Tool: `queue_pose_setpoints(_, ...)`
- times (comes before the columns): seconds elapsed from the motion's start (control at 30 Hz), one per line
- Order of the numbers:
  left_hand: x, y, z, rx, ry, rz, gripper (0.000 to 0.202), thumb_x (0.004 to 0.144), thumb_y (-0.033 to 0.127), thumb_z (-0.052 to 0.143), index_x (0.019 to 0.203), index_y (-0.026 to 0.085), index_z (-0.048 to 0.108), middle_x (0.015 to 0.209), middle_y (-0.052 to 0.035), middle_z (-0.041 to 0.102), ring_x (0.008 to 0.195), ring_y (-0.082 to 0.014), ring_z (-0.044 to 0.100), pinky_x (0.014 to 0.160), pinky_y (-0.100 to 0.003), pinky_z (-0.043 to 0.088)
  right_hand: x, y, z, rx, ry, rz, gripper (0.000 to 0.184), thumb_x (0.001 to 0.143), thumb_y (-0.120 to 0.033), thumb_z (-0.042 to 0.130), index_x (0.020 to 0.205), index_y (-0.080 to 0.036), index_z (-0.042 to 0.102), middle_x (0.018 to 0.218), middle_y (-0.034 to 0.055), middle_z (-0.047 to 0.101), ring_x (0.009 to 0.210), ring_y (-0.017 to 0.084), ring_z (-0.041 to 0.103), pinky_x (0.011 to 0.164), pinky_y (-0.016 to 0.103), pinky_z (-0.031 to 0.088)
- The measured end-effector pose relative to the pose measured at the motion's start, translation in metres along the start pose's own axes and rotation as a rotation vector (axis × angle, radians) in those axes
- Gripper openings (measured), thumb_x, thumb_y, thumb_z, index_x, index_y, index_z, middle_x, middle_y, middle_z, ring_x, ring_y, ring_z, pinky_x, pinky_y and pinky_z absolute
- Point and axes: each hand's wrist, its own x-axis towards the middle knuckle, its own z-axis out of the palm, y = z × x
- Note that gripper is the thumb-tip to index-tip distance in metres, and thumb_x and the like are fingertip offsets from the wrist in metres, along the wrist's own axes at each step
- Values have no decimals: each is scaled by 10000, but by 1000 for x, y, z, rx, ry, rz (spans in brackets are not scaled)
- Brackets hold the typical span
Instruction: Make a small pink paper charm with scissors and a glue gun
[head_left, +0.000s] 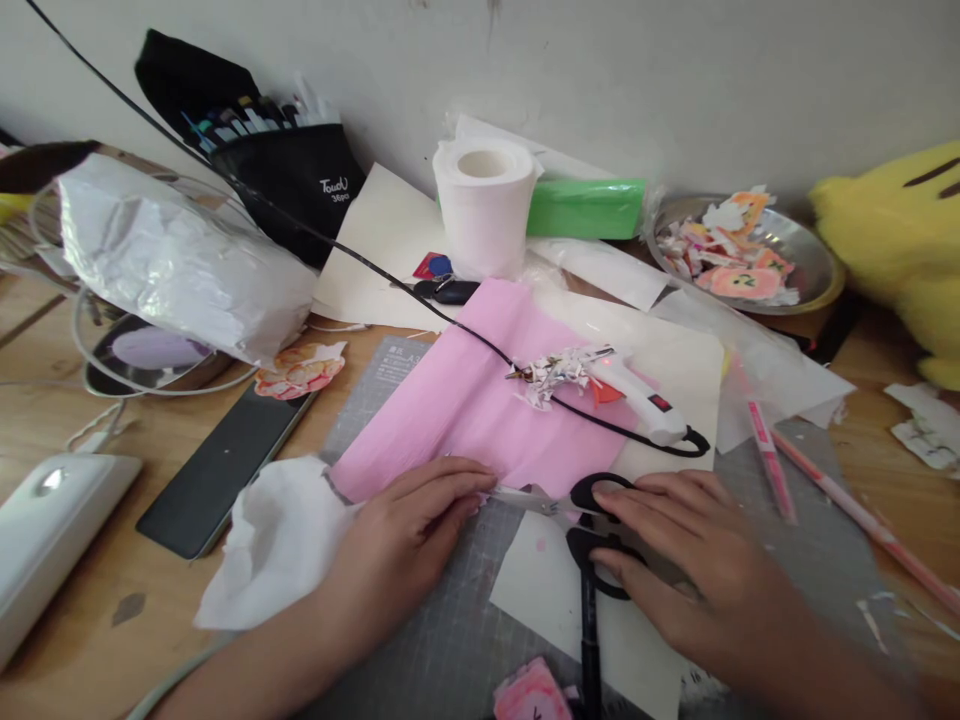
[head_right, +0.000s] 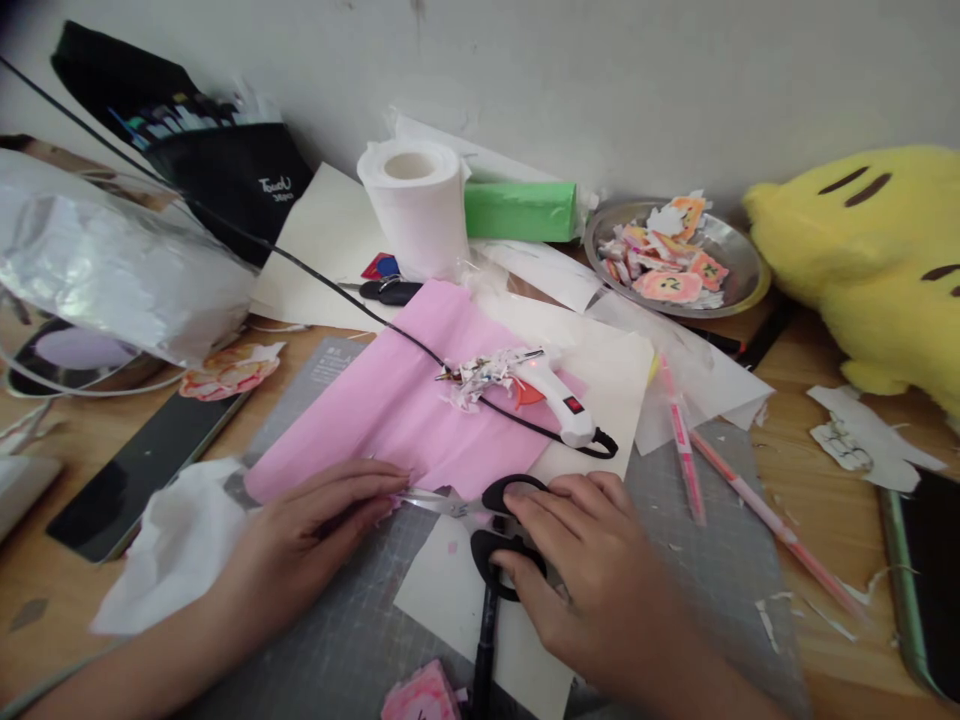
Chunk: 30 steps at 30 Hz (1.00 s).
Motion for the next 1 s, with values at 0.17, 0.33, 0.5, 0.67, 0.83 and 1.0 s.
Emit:
queue_pose_setpoints(0.17, -1, 0, 0, 5, -4, -14, 200, 876, 133, 520, 1024, 215, 627, 1031, -2, 681, 946, -121, 643, 862, -214, 520, 2, -1, -1, -1, -4, 15, 169, 775, -198, 651, 938, -155, 659, 867, 38, 724, 780, 196, 609, 751, 366, 422)
queue_pose_setpoints(0.33, -1, -2, 1, 4, 1, 22, 216, 874, 110, 505, 1019, 209, 630, 1034, -12, 682, 949, -127, 645, 871, -226, 520, 4, 0, -4, -32, -77, 26, 176, 799, -243, 613, 941, -160, 675, 856, 56, 715, 792, 215, 605, 775, 395, 438)
queue_pose_setpoints(0.5, -2, -3, 1, 4, 6, 63, 225, 865, 94, 511, 1020, 204, 632, 1033, -8, 684, 950, -113, 644, 885, -201, 506, 8, 2, -9, -43, -172, 15, 195, 802, -241, 600, 951, -147, 684, 812, 68, 695, 785, 232, 586, 769, 412, 448)
queue_pose_setpoints(0.67, -1, -3, 2, 18, -15, 66, 226, 866, 91, 521, 1021, 210, 634, 1030, 3, 682, 955, -100, 636, 890, -180, 493, 11, 3, -15, -66, -201, -29, 196, 819, -232, 579, 952, -134, 685, 787, 68, 688, 771, 242, 588, 749, 425, 448)
queue_pose_setpoints(0.83, -2, -3, 2, 14, -15, 72, 222, 869, 93, 511, 1015, 208, 633, 1025, -10, 685, 948, -118, 642, 870, -214, 515, 10, 3, -14, -97, -180, -47, 192, 838, -262, 561, 931, -148, 684, 784, 73, 695, 767, 238, 601, 743, 418, 450)
queue_pose_setpoints(1.0, -3, -3, 1, 24, -5, 75, 223, 868, 93, 510, 1015, 205, 635, 1018, -11, 686, 940, -117, 644, 863, -210, 518, 9, 5, -13, -94, -181, -58, 186, 843, -261, 559, 925, -148, 682, 771, 71, 689, 756, 235, 603, 730, 414, 453)
